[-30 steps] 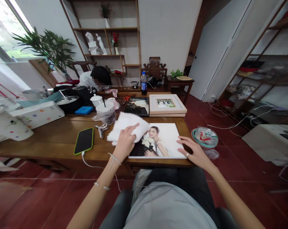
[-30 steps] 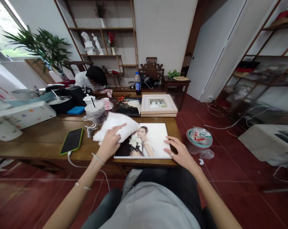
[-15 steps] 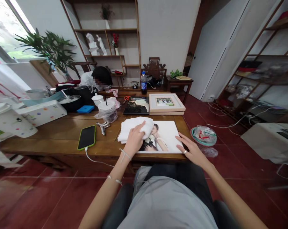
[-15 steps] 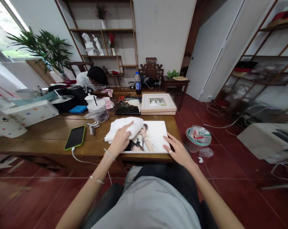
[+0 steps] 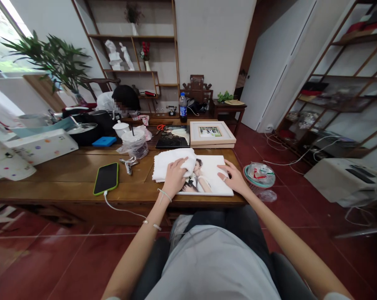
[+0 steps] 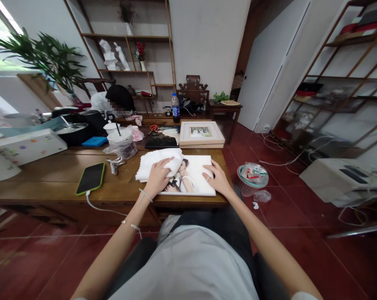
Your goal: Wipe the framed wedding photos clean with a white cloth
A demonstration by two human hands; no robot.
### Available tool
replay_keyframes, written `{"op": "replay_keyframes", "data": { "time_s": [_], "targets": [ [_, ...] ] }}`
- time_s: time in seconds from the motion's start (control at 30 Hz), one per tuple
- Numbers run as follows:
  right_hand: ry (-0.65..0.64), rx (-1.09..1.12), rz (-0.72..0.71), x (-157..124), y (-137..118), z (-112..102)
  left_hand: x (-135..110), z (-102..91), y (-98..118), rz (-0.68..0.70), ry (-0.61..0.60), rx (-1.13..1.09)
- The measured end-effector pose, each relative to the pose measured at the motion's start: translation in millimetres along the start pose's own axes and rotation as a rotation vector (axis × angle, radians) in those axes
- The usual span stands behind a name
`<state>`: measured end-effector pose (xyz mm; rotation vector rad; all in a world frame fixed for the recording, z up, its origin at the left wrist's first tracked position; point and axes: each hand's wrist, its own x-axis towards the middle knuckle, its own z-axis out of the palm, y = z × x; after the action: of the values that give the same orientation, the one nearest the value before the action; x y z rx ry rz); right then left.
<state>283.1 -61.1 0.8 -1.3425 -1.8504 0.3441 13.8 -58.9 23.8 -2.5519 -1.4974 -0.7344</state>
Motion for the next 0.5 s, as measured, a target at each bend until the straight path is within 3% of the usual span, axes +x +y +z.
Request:
{"op": "replay_keyframes", "data": {
  "time_s": [0.27,0.5],
  "targets": [
    [-0.124,0.083,-0.073,-9,1,-10,3,4.3,2,0.01,0.019,-0.021],
    [-0.114,0.054,-0.086,-7,-1,-15,1,6.2,9,-0.033,0.046,-0.031]
  ]
}}
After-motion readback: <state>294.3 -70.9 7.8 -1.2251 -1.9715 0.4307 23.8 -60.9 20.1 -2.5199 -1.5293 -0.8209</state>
